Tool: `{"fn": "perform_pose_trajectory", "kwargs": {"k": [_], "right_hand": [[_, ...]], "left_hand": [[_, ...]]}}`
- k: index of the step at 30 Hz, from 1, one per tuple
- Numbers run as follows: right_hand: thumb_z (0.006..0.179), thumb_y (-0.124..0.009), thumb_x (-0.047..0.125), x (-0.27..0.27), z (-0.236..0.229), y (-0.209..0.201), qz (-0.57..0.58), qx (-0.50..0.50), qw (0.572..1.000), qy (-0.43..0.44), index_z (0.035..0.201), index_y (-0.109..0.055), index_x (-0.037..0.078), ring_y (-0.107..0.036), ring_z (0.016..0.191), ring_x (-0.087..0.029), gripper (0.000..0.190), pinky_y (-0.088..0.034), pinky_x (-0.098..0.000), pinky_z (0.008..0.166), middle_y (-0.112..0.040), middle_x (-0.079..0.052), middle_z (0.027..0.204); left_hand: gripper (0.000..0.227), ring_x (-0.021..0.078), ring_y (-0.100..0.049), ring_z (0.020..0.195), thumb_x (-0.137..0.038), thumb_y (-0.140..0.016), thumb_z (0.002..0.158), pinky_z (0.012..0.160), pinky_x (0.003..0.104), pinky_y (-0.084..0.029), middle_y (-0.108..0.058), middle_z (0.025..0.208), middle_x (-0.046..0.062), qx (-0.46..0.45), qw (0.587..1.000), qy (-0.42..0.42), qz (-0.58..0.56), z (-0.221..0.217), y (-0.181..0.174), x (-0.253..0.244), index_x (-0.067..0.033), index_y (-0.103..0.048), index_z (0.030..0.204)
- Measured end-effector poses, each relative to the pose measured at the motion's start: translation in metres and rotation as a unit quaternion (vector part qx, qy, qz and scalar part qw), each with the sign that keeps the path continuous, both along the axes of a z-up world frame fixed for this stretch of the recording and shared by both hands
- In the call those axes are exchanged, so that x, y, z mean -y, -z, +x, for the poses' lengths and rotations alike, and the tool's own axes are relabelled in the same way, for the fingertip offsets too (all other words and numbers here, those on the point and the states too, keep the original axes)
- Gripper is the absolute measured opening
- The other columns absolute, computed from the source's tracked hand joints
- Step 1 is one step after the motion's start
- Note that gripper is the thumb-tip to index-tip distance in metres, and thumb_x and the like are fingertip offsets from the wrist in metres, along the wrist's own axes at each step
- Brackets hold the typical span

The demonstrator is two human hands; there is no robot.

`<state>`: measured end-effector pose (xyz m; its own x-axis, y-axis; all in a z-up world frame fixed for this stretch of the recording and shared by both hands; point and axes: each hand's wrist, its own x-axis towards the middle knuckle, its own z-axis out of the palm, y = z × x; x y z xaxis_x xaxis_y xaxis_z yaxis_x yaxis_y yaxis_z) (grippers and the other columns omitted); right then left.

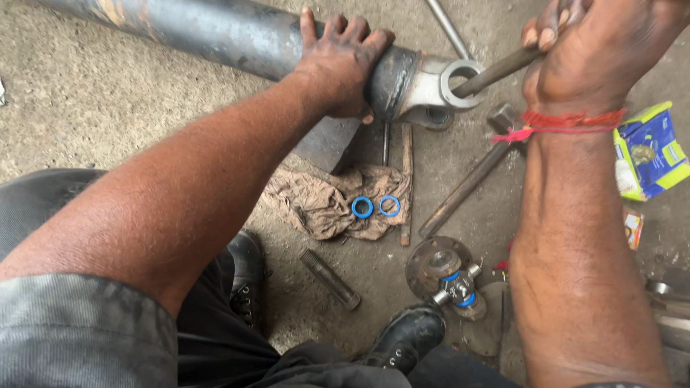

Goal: The person aligns metal components at the end of a driveshaft, inserts small rings and a rod, and uses a hammer and a screwdriver to secure the assembly.

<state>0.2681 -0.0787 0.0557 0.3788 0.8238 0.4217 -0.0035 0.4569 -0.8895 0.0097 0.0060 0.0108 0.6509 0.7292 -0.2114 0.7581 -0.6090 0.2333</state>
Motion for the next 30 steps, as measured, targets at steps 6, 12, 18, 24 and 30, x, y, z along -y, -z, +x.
{"fn": "perform_pose_trajectory", "kwargs": {"k": [6, 12, 18, 24, 30], "right_hand": [[0.118, -0.064, 0.017, -0.019, -0.014, 0.012, -0.001, 0.090, 0.996, 0.015, 0.095, -0.051, 0.001, -0.052, 0.054, -0.021, 0.031, -0.047, -0.0364, 0.050, -0.049, -0.009, 0.071], [0.117, -0.060, 0.017, -0.018, -0.010, 0.006, -0.009, 0.114, 0.993, -0.025, 0.093, -0.052, 0.001, -0.054, 0.056, -0.020, 0.030, -0.048, -0.0351, 0.052, -0.050, -0.008, 0.072], [0.116, -0.057, 0.017, -0.011, -0.022, -0.003, -0.035, 0.115, 0.992, -0.041, 0.094, -0.054, 0.002, -0.055, 0.057, -0.019, 0.027, -0.051, -0.0349, 0.053, -0.051, -0.007, 0.071], [0.110, -0.064, 0.025, -0.015, -0.026, -0.009, -0.068, 0.103, 0.992, 0.030, 0.093, -0.055, 0.007, -0.056, 0.054, -0.016, 0.027, -0.053, -0.0366, 0.051, -0.049, -0.004, 0.072], [0.109, -0.063, 0.030, 0.023, 0.041, -0.056, -0.056, -0.005, 0.997, 0.055, 0.102, -0.053, 0.007, -0.057, 0.063, -0.016, 0.025, -0.050, -0.0348, 0.055, -0.055, -0.004, 0.081]], "left_hand": [[0.123, 0.0402, -0.028, 0.145, -0.048, -0.100, 0.053, 0.112, 0.078, -0.004, -0.040, 0.149, 0.012, -0.001, 1.000, -0.002, 0.008, -0.002, -0.002, 0.003, -0.0288, -0.031, 0.153], [0.123, 0.0394, -0.029, 0.145, -0.045, -0.100, 0.053, 0.113, 0.078, -0.004, -0.041, 0.148, 0.010, 0.009, 1.000, -0.008, 0.001, -0.001, 0.002, 0.003, -0.0312, -0.031, 0.154], [0.122, 0.0401, -0.031, 0.143, -0.047, -0.100, 0.053, 0.113, 0.077, -0.006, -0.042, 0.147, 0.012, 0.007, 1.000, -0.001, 0.013, -0.001, 0.008, 0.000, -0.0285, -0.033, 0.152], [0.121, 0.0409, -0.032, 0.142, -0.044, -0.100, 0.050, 0.112, 0.079, -0.006, -0.044, 0.145, 0.013, 0.025, 1.000, 0.000, 0.015, -0.004, 0.000, 0.001, -0.0288, -0.035, 0.151], [0.116, 0.0399, -0.032, 0.145, -0.045, -0.099, 0.056, 0.114, 0.079, -0.005, -0.044, 0.147, 0.012, 0.022, 1.000, 0.003, -0.005, -0.006, -0.006, 0.004, -0.0273, -0.036, 0.152]]}}
